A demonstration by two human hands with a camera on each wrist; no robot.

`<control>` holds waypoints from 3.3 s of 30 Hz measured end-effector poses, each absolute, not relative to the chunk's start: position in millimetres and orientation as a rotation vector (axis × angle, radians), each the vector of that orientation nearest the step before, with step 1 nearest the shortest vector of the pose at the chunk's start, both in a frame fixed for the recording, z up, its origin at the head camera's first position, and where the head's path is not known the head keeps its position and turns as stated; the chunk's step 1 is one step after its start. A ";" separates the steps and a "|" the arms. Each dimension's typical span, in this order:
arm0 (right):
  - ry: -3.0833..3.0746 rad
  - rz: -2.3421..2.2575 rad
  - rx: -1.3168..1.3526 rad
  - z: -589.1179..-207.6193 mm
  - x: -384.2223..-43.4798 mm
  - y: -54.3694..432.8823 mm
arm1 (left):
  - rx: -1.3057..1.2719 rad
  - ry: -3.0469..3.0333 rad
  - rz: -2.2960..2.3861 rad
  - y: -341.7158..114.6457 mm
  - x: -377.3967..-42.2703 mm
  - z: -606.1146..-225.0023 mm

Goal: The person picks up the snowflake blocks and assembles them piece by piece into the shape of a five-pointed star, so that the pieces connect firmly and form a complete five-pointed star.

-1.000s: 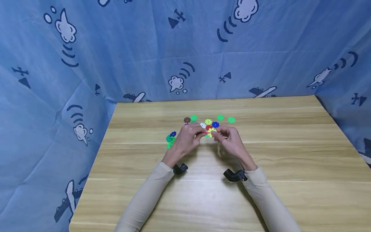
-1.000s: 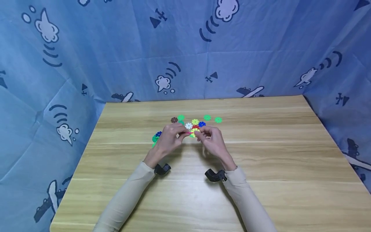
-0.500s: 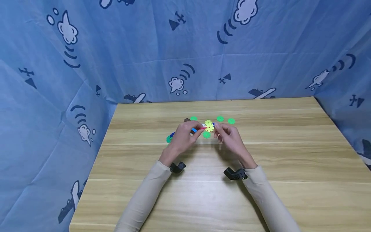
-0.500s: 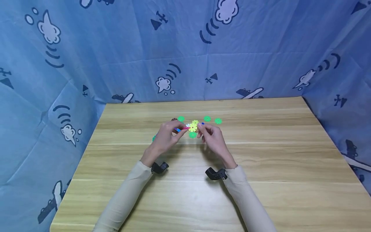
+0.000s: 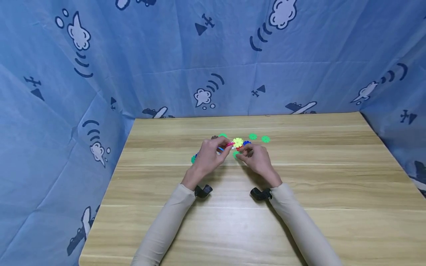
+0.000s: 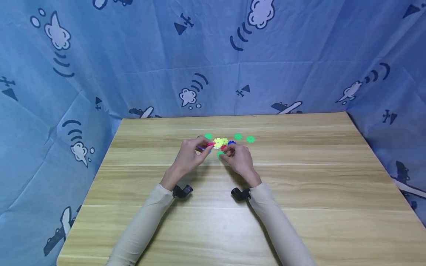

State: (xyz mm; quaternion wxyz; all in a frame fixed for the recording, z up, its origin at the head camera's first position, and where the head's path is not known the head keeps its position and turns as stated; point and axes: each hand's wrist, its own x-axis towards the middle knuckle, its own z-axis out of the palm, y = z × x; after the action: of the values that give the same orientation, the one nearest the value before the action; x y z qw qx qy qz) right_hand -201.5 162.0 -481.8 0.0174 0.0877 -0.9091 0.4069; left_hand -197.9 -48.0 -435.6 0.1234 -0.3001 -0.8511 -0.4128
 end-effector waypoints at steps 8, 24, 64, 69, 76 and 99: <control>-2.863 1.182 0.246 -487.5 -205.6 156.2 | -0.865 -2.487 -1.207 -48.7 -196.9 -434.7; -2.869 1.259 0.285 -482.3 -205.0 163.5 | -0.866 -2.520 -1.168 -48.4 -198.3 -436.2; -2.684 1.628 0.328 -419.0 -191.1 173.4 | -0.856 -2.557 -1.223 -47.5 -196.9 -436.3; -2.690 1.650 0.322 -417.4 -189.4 170.6 | -0.882 -2.548 -1.239 -46.8 -197.0 -436.7; -2.657 1.735 0.286 -419.4 -189.6 169.7 | -0.904 -2.513 -1.259 -45.9 -196.2 -435.3; -2.640 1.775 0.347 -423.1 -184.6 163.2 | -1.007 -2.365 -1.110 -47.3 -195.6 -434.4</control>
State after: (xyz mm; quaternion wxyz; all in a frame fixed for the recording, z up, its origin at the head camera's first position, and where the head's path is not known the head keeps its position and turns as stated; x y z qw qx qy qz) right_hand -184.6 163.2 -423.1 -0.0292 0.1083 -0.8245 0.5546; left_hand -195.6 -47.3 -434.4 0.1701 -0.3545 -0.8324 -0.3906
